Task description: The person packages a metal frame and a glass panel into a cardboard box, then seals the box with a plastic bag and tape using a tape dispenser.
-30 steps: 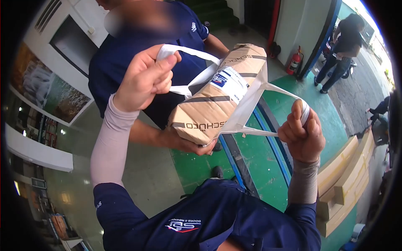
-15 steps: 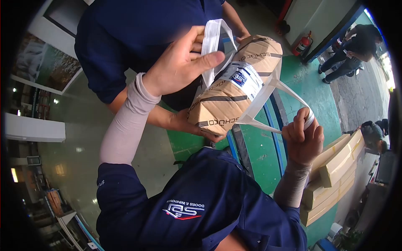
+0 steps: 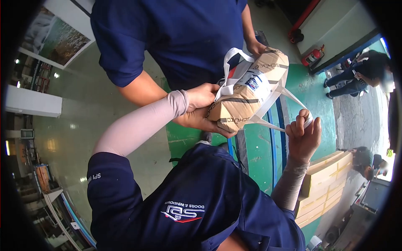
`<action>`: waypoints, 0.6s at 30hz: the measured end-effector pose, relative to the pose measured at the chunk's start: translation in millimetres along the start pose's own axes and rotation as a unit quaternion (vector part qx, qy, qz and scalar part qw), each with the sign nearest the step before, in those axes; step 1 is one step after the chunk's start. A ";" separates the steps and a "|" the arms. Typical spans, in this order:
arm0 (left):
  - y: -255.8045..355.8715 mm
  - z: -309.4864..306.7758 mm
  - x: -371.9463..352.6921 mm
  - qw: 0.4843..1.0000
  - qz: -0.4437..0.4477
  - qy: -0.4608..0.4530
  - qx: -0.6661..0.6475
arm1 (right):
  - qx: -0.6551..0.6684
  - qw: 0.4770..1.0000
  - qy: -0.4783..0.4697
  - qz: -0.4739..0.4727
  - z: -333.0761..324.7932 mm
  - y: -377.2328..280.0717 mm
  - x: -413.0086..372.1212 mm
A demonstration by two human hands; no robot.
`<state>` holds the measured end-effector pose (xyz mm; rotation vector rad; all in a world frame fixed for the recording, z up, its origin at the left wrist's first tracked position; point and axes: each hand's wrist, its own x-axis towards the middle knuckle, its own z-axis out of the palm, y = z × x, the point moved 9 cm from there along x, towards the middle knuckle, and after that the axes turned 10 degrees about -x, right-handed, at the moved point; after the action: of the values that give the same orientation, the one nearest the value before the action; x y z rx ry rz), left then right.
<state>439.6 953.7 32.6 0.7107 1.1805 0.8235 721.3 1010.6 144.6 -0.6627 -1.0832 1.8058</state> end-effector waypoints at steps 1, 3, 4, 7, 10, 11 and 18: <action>3.0 2.5 0.2 1.000 0.010 -0.001 -0.020 | 0.003 1.000 0.014 -0.002 -7.2 3.4 -1.7; 4.4 2.0 3.1 0.997 0.051 0.000 -0.050 | -0.023 0.998 0.055 0.010 -10.8 8.4 -6.2; 11.6 2.4 -0.7 0.998 0.058 -0.001 -0.026 | -0.048 0.995 0.086 0.026 -11.5 11.9 -8.2; 18.7 6.9 -5.6 0.999 0.039 0.028 -0.003 | -0.159 0.978 0.110 0.077 -4.7 33.5 -13.5; 18.7 4.0 -2.3 0.995 0.065 0.059 0.044 | -0.161 0.981 0.083 0.074 38.6 86.9 -6.0; 17.9 -1.5 0.0 0.990 0.094 0.078 0.072 | -0.212 0.974 0.079 -0.003 59.5 98.8 6.1; 17.7 -7.1 -24.0 0.974 0.137 0.150 -0.099 | -0.431 0.885 0.177 0.018 90.8 94.7 19.3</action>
<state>425.5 943.0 57.6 0.6046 1.2606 1.2980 601.2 971.7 104.1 -1.4735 -1.6025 1.0860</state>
